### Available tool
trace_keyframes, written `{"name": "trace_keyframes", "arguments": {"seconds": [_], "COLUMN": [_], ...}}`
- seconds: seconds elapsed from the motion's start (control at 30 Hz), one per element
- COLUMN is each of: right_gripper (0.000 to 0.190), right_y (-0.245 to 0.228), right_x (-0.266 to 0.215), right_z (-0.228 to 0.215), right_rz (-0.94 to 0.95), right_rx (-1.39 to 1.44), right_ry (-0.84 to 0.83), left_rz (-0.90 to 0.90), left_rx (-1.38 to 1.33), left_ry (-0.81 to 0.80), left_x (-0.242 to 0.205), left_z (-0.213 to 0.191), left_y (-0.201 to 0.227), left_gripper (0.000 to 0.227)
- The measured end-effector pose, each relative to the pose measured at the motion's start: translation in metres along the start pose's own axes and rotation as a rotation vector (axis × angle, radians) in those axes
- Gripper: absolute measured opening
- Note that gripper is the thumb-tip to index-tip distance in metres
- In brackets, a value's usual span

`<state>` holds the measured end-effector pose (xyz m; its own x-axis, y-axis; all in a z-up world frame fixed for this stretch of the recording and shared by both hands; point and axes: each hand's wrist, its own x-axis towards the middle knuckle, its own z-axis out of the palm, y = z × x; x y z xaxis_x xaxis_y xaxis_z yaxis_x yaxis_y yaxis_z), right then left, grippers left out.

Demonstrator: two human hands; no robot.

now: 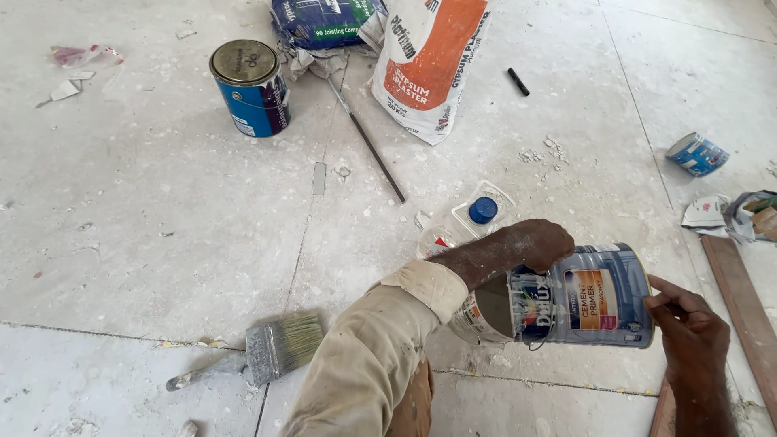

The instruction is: Mix paint primer in a bucket using a brush and pouring from a tin.

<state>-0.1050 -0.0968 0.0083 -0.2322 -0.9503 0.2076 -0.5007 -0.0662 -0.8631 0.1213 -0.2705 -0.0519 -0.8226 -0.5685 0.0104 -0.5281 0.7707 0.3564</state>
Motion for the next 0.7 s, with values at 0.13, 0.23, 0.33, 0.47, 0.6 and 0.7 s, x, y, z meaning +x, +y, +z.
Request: {"name": "trace_keyframes", "arguments": {"seconds": [0.13,0.23,0.33,0.47,0.6,0.7], "right_gripper": [0.041,0.04,0.034,0.031,0.033,0.028], "right_y": [-0.01,0.003,0.005,0.022,0.043,0.022], "right_x": [-0.002,0.005,0.007,0.015,0.026,0.021], "right_z": [0.006,0.006,0.008,0.02,0.029,0.04], "right_rz": [0.027,-0.005,-0.156,-0.239,-0.201,-0.249], "right_rx": [-0.079,0.077,-0.256,-0.302,-0.201,-0.211], "right_ry": [0.015,0.007,0.044,0.06,0.055,0.073], "left_rz": [0.099,0.039,0.087,0.144,0.189,0.136], "left_rx": [0.054,-0.091,-0.04,0.11,0.239,0.427], "left_ry": [0.124,0.086,0.022,0.059,0.115,-0.067], "left_x": [0.011,-0.023,-0.057,-0.071,-0.087,-0.1], "left_z": [0.025,-0.008,-0.044,-0.041,-0.055,-0.088], "left_y": [-0.009,0.009,0.025,0.033,0.055,0.085], "left_gripper": [0.026,0.028,0.048,0.074,0.094,0.107]}}
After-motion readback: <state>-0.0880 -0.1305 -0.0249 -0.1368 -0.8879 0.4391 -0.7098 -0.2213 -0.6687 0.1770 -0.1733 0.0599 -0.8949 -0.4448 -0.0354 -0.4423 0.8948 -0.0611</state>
